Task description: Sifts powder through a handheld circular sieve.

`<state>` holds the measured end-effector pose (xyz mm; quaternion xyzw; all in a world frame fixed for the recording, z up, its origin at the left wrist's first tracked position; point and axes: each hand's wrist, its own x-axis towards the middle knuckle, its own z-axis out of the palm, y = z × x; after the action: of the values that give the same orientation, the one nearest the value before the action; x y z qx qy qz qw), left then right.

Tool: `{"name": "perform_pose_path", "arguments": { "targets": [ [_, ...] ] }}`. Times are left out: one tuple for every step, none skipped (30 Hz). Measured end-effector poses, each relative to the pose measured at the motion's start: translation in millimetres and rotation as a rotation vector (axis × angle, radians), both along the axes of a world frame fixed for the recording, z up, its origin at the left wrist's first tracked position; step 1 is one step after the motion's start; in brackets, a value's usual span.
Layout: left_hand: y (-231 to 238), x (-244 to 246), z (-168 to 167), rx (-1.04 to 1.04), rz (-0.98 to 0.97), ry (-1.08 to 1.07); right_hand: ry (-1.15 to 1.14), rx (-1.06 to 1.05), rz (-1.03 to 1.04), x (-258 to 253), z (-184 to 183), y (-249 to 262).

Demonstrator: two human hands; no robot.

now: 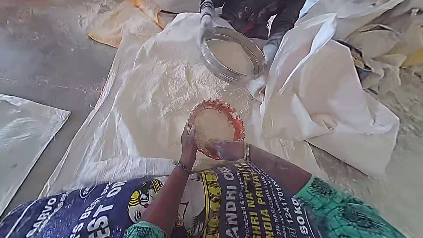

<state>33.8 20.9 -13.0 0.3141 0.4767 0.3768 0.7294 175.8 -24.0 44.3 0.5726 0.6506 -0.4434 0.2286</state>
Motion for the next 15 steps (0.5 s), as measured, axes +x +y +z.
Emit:
{"name": "perform_pose_path", "arguments": {
  "targets": [
    [-0.2, 1.7, 0.0, -0.014, 0.003, 0.004, 0.025, 0.059, -0.037, -7.3, -8.8, 5.7],
    [-0.1, 2.1, -0.3, -0.027, 0.002, 0.004, 0.059, 0.136, -0.09, -11.6, -14.1, 15.0],
    [-0.1, 1.7, -1.1, -0.027, -0.003, 0.006, 0.082, 0.232, -0.139, -10.7, -18.1, 24.8],
    [-1.4, 1.0, -1.6, -0.02, -0.008, 0.011, 0.046, 0.27, -0.181, -7.8, -15.6, 35.5],
    [-3.1, -0.4, -1.2, -0.013, -0.013, 0.01, -0.037, 0.253, -0.216, -0.9, -12.6, 46.9],
    [-4.4, -1.3, 0.3, -0.019, 0.0, 0.007, -0.103, 0.237, -0.255, 10.8, -13.7, 56.3],
    [-4.1, -2.0, 2.0, -0.029, 0.026, -0.002, -0.151, 0.207, -0.259, 23.2, -13.9, 60.4],
    [-1.3, -2.4, 3.5, -0.04, 0.053, -0.014, -0.177, 0.153, -0.224, 31.8, -11.1, 58.1],
    [3.2, -2.4, 3.9, -0.06, 0.074, -0.028, -0.162, 0.111, -0.18, 33.9, -7.0, 51.3],
    [6.8, -1.8, 3.0, -0.091, 0.081, -0.041, -0.125, 0.098, -0.155, 29.6, -4.1, 42.5],
    [6.9, 0.5, 0.9, -0.123, 0.08, -0.052, -0.067, 0.101, -0.158, 18.8, -0.2, 34.0],
    [4.0, 3.6, -1.4, -0.14, 0.07, -0.057, -0.006, 0.107, -0.166, 4.0, 4.4, 28.4],
    [0.1, 5.3, -3.3, -0.128, 0.046, -0.071, 0.04, 0.111, -0.182, -10.9, 7.3, 27.8],
    [-2.8, 5.9, -3.6, -0.091, 0.028, -0.079, 0.059, 0.122, -0.198, -21.8, 7.9, 32.3],
    [-4.0, 5.9, -3.1, -0.051, 0.029, -0.077, 0.062, 0.171, -0.226, -25.9, 3.9, 39.6]
  ]
}}
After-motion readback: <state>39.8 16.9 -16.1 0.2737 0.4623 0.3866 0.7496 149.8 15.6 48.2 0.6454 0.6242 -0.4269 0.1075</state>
